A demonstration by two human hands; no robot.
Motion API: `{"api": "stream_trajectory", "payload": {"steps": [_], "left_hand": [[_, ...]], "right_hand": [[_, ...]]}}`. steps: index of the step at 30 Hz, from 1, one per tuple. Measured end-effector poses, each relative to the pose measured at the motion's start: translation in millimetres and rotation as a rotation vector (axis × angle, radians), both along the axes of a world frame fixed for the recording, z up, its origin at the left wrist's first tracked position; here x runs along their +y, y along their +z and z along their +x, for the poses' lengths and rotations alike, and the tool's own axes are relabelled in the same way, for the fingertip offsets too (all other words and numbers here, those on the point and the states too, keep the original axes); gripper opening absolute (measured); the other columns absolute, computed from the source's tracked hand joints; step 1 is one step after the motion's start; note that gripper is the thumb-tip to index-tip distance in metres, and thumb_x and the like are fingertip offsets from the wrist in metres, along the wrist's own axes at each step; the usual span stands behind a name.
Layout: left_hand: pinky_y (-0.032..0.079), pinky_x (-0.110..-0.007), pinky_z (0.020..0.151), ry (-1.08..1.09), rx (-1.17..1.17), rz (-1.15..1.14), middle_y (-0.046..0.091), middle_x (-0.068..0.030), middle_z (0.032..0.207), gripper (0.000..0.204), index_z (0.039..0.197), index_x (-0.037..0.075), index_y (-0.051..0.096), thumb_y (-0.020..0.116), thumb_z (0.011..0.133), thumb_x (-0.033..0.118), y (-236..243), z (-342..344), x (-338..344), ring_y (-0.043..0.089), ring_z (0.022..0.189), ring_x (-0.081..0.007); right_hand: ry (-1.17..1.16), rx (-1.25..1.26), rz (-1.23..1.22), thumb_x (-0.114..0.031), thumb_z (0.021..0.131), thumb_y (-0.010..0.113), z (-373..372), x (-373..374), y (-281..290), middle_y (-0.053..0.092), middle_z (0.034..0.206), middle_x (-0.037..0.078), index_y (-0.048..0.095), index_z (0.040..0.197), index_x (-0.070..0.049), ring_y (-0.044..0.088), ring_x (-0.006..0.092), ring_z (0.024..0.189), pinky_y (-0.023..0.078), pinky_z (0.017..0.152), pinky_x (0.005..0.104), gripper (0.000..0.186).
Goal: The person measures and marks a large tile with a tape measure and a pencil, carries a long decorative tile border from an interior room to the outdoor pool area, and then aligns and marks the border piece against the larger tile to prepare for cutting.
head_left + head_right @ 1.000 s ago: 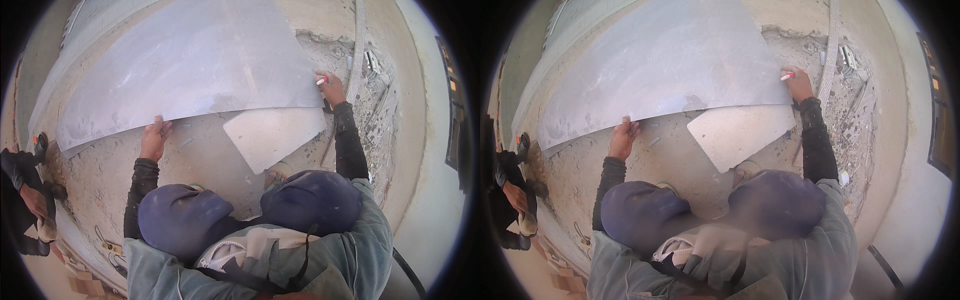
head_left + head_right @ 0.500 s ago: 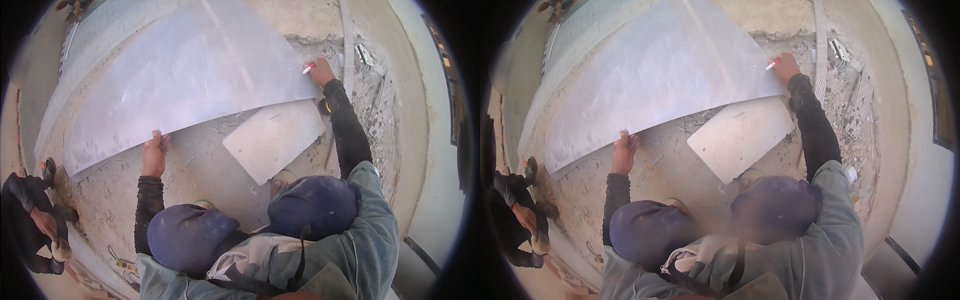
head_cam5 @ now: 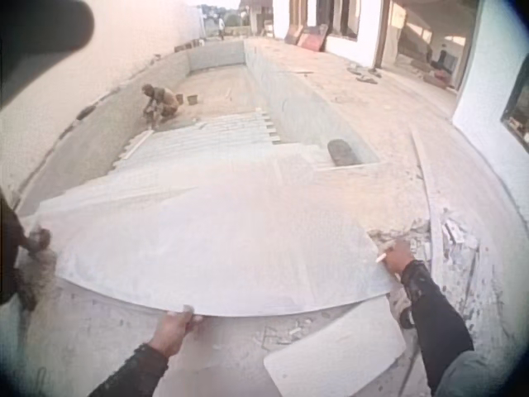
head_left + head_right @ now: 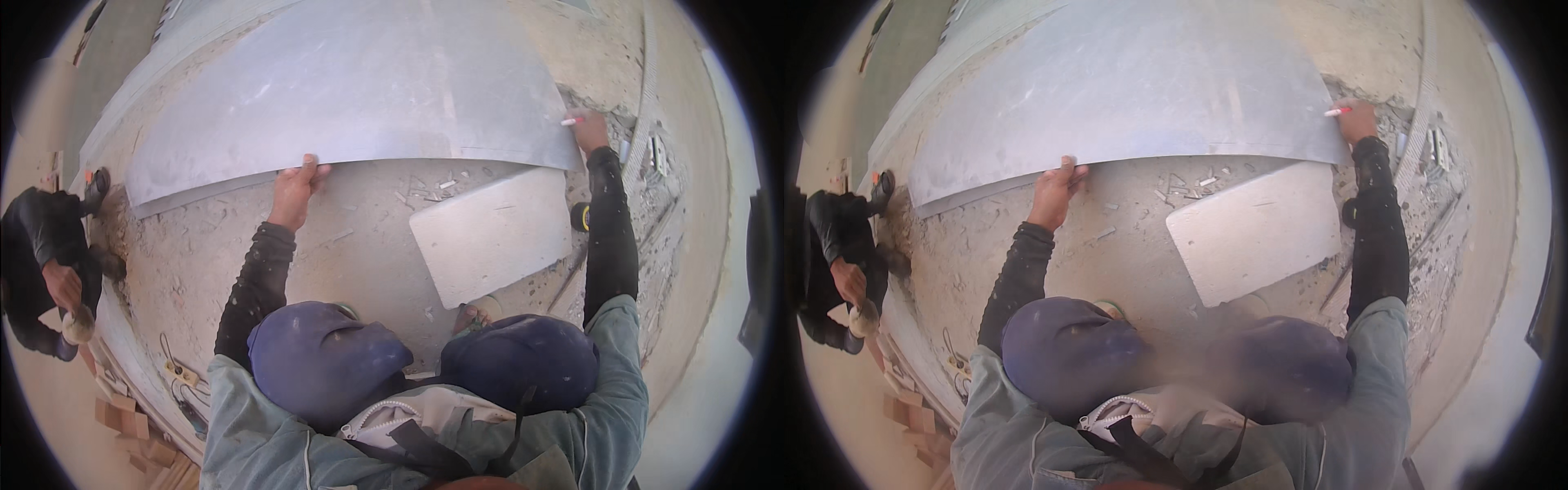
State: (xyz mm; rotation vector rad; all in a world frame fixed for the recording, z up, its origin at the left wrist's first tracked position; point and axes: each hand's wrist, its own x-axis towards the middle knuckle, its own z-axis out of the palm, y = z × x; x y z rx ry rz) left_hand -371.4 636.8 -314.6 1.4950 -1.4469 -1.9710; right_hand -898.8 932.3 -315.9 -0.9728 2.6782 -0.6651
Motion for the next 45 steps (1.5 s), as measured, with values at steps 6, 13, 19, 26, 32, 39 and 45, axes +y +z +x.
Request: {"api": "stream_trajectory", "payload": {"steps": [6, 13, 19, 26, 32, 39, 45], "left_hand": [[0.051, -0.034, 0.087, -0.128, -0.043, -0.051, 0.071, -0.0131, 0.105, 0.054, 0.109, -0.006, 0.064, 0.057, 0.098, 0.046, 14, -3, -11, 0.066, 0.098, -0.0178], [0.051, -0.040, 0.088, 0.029, -0.142, 0.108, 0.064, -0.0184, 0.121, 0.064, 0.129, -0.006, 0.053, 0.041, 0.102, 0.051, 26, 59, -31, 0.063, 0.104, -0.0253], [0.052, -0.041, 0.087, 0.499, -0.068, -0.003, 0.057, -0.0171, 0.123, 0.063, 0.132, -0.008, 0.043, 0.043, 0.102, 0.048, 18, 99, -87, 0.060, 0.107, -0.0266], [0.057, -0.036, 0.072, 0.512, -0.093, -0.151, 0.058, -0.0156, 0.105, 0.042, 0.109, -0.011, 0.051, 0.051, 0.099, 0.030, 0, 100, -113, 0.064, 0.095, -0.0244], [0.056, -0.035, 0.067, 0.484, -0.078, -0.182, 0.063, -0.0163, 0.101, 0.042, 0.105, -0.013, 0.053, 0.050, 0.100, 0.029, 2, 99, -120, 0.068, 0.085, -0.0242], [0.055, -0.035, 0.068, 0.424, -0.057, -0.166, 0.063, -0.0167, 0.103, 0.044, 0.108, -0.012, 0.053, 0.050, 0.100, 0.032, 15, 97, -118, 0.069, 0.089, -0.0250], [0.055, -0.039, 0.074, 0.205, -0.286, -0.135, 0.065, -0.0160, 0.105, 0.048, 0.117, -0.006, 0.055, 0.058, 0.096, 0.037, 32, 115, -120, 0.069, 0.088, -0.0252]], "right_hand": [[-0.041, 0.039, -0.006, -0.006, 0.079, 0.062, -20, -13, -13, 0.073, 0.098, 0.015, 0.075, 0.101, -0.002, 0.069, 0.0231, 0.091, 0.051, 0.084, 0.0335, 0.025], [-0.432, -0.485, -0.141, -0.017, 0.094, 0.059, -49, 50, -53, 0.065, 0.113, 0.007, 0.061, 0.125, -0.003, 0.062, 0.0162, 0.098, 0.049, 0.082, 0.0313, 0.034], [-0.261, -0.424, -0.243, -0.027, 0.097, 0.058, -27, 54, -80, 0.061, 0.126, 0.013, 0.057, 0.127, 0.007, 0.056, 0.0206, 0.114, 0.040, 0.102, 0.0332, 0.045], [-0.349, -0.581, -0.377, -0.025, 0.096, 0.060, -13, 39, -77, 0.062, 0.122, 0.013, 0.058, 0.125, 0.007, 0.058, 0.0214, 0.109, 0.041, 0.100, 0.0351, 0.043], [-0.290, -0.605, -0.405, -0.025, 0.097, 0.058, -19, 43, -79, 0.063, 0.116, 0.011, 0.060, 0.121, 0.007, 0.058, 0.0200, 0.105, 0.041, 0.099, 0.0348, 0.040], [-0.265, -0.573, -0.312, -0.023, 0.096, 0.058, -18, 43, -61, 0.063, 0.114, 0.011, 0.060, 0.119, 0.007, 0.058, 0.0191, 0.104, 0.042, 0.096, 0.0338, 0.037], [-0.271, -0.437, -0.291, -0.028, 0.094, 0.062, -8, 39, -51, 0.066, 0.109, 0.010, 0.061, 0.121, 0.001, 0.059, 0.0203, 0.100, 0.044, 0.093, 0.0338, 0.040]]}}
